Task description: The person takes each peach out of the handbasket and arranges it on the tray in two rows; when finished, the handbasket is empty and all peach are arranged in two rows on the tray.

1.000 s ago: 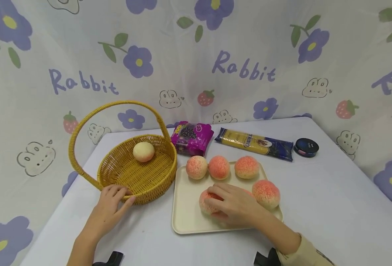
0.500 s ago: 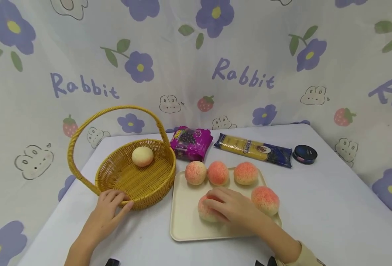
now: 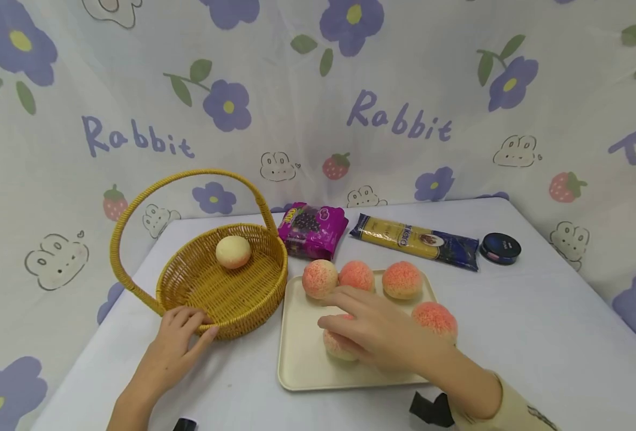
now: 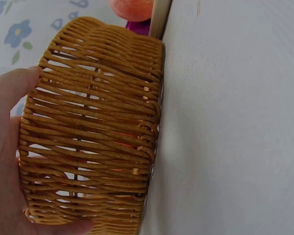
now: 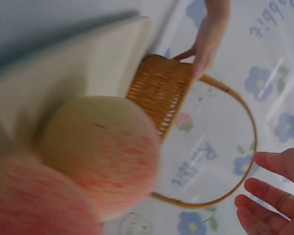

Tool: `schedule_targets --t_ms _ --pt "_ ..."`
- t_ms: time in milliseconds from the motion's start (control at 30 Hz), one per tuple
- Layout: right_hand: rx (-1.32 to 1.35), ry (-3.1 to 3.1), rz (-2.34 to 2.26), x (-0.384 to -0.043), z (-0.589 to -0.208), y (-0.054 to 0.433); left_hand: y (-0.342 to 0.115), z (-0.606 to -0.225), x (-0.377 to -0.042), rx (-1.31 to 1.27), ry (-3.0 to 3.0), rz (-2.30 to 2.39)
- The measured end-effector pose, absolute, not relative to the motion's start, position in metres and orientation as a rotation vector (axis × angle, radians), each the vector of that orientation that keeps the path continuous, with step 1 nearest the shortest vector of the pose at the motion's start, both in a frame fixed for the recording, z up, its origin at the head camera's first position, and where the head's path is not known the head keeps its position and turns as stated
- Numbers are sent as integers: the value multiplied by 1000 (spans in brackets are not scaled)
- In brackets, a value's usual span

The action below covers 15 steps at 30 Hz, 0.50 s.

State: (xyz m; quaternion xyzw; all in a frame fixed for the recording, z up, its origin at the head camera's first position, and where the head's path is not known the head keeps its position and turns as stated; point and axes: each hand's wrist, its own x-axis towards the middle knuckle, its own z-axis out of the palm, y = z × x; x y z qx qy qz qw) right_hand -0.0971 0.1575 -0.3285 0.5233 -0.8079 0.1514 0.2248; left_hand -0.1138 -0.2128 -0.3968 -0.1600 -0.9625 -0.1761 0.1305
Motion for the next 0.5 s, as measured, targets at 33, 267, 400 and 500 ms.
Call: schedule_targets --t_ms 33,267,400,500 --pt "1463 -2225 420 -96 -322 154 -213 -397 -113 -459 -2796 -512" --pt "1636 -2273 398 -106 -283 125 -215 -398 -112 -467 -2783 -520" --pt "1720 -2299 321 -125 -267 105 -215 -398 -114 -474 -2776 -514" --pt "1738 -2331 303 -139 -259 91 -215 -398 -116 -495 -2769 -503"
